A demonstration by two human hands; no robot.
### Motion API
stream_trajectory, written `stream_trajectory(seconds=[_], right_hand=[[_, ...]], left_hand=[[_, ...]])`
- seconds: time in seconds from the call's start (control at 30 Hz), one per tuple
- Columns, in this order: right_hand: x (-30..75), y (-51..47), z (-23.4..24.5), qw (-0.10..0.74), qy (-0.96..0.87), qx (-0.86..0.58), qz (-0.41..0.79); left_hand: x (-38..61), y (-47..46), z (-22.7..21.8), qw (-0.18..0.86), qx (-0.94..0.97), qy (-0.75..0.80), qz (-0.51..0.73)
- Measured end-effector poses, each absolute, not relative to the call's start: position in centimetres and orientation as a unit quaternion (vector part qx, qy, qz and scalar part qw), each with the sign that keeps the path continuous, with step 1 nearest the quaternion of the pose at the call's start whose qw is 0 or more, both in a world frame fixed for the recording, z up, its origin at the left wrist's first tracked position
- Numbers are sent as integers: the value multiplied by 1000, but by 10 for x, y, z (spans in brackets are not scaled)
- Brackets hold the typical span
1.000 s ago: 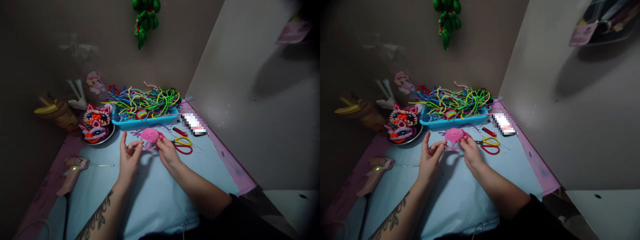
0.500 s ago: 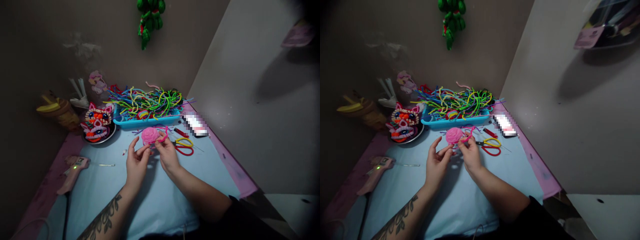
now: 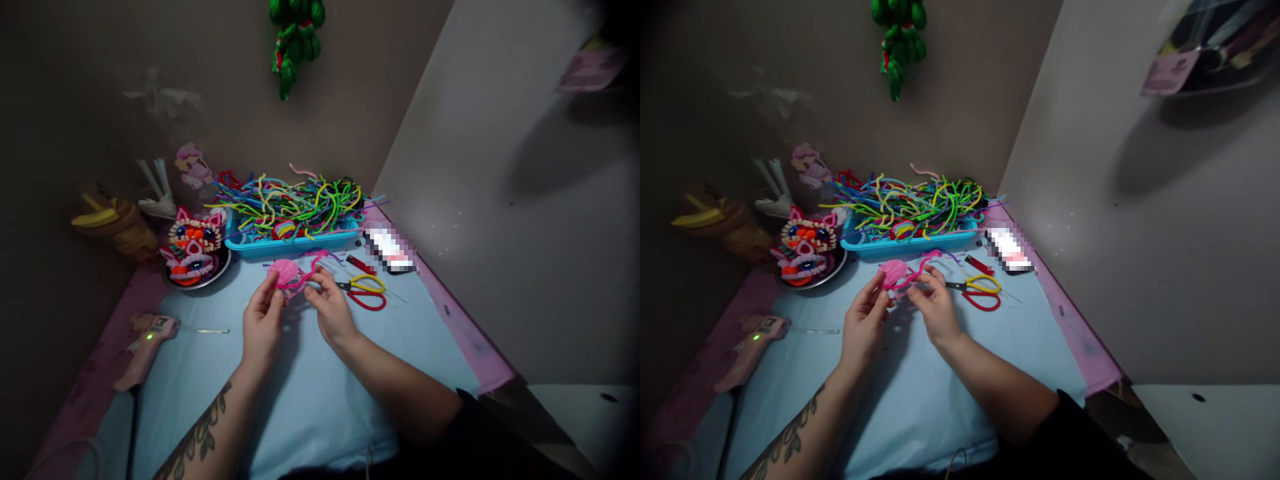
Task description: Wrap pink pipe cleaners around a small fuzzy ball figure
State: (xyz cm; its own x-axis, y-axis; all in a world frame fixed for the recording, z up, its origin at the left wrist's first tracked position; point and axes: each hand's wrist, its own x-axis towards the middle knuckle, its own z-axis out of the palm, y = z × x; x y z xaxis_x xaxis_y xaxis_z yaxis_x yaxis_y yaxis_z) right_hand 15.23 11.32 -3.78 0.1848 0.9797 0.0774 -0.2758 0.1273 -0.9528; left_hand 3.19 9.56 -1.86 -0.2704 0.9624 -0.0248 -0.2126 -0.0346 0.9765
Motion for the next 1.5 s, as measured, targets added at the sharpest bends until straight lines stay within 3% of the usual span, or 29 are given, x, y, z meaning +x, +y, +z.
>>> stream_trajectory(seconds=[0.43,0.73,0.87,1.03,1.17,1.5], right_hand=[[152,119,-35,627,-352,-415,558],[156,122,-39,630,-356,-449,524],[162,116,-32,590,-473,-508,413],[168,106,-19,516,-714,-460,116],[169,107,-20,432,-760,-482,-58],[172,110,-22,350,-808,-468,-70]], left_hand=[[35,95,-26,464,425,535,564],[39,93,-19,517,372,525,565],[34,95,-14,495,373,542,567],[30,96,-10,479,408,558,541],[31,97,-16,463,447,558,524],[27,93,-18,326,576,590,462]])
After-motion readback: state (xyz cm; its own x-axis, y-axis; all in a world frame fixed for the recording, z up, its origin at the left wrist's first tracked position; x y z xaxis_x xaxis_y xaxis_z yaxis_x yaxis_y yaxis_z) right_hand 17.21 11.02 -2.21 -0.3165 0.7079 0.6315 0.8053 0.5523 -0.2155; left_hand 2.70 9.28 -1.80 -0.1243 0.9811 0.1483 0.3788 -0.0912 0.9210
